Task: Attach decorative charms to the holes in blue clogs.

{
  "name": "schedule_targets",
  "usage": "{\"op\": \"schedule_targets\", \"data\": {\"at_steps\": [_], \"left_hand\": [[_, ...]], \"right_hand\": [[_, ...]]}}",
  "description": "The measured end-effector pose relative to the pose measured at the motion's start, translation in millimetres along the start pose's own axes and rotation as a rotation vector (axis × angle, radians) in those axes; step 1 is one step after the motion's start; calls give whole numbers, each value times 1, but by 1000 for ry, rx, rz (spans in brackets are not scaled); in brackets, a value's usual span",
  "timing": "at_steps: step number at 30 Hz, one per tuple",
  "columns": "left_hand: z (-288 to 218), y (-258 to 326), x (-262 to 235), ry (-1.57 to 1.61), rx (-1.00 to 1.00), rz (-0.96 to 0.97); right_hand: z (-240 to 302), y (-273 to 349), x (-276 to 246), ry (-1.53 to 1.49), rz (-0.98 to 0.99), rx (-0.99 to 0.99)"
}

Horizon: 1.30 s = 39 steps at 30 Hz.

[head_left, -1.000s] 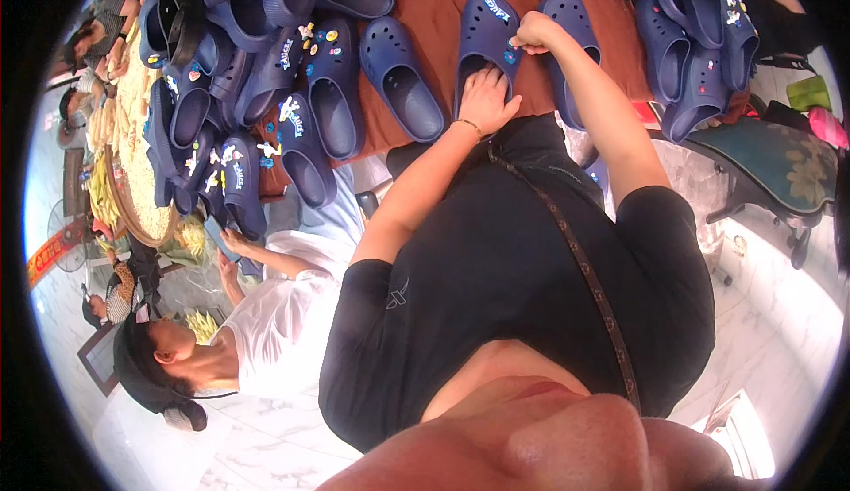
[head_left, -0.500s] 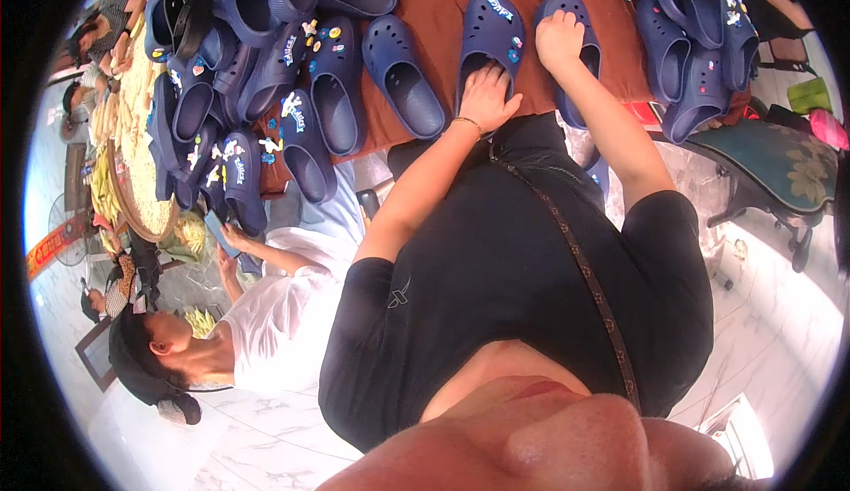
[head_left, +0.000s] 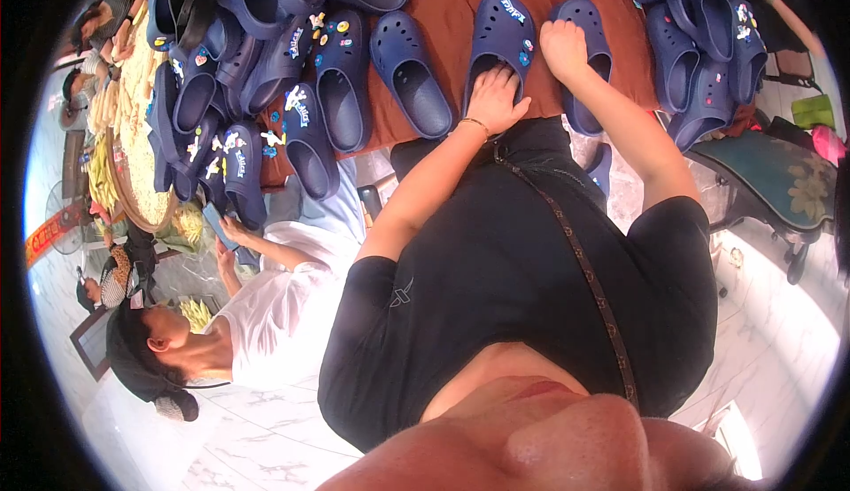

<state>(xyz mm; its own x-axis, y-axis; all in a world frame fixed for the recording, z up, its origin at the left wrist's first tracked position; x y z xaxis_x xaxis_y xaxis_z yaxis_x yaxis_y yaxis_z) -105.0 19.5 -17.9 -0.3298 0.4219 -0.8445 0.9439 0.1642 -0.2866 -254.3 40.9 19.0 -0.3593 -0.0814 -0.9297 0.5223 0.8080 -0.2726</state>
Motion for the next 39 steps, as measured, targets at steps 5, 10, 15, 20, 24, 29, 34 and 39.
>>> {"op": "schedule_targets", "data": {"at_steps": [5, 10, 15, 20, 24, 29, 34, 39], "left_hand": [[0, 1, 0, -8, -30, 16], [-2, 0, -1, -27, 12, 3], [-1, 1, 1, -13, 9, -17], [0, 1, 2, 9, -1, -7], [1, 1, 2, 7, -1, -15], [2, 1, 2, -5, -6, -2], [1, 0, 1, 0, -1, -18], [-2, -1, 3, 4, 19, -21]], "right_hand": [[-7, 2, 12, -187, 54, -35], [-8, -55, 37, -1069, 392, 180], [36, -87, 16, -1070, 578, -59], [52, -96, 15, -870, 662, -236], [59, -101, 18, -839, 685, -253], [70, -107, 21, -492, 660, -295], [69, -117, 11, -284, 708, -157], [57, -110, 12, -263, 695, -72]]}}
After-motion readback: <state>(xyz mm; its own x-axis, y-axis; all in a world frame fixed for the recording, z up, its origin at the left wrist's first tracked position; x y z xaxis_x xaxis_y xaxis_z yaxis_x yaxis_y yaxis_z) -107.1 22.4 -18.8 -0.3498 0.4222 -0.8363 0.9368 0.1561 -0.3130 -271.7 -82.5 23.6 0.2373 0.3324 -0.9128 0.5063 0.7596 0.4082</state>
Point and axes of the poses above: each hand's wrist, its own y-axis away from the middle knuckle, its own x-axis out of the palm, z = x × y, the point moved 6 cm from there along -y, towards the middle knuckle, and after that the axes turned 9 degrees about x, right-handed, at the moved point
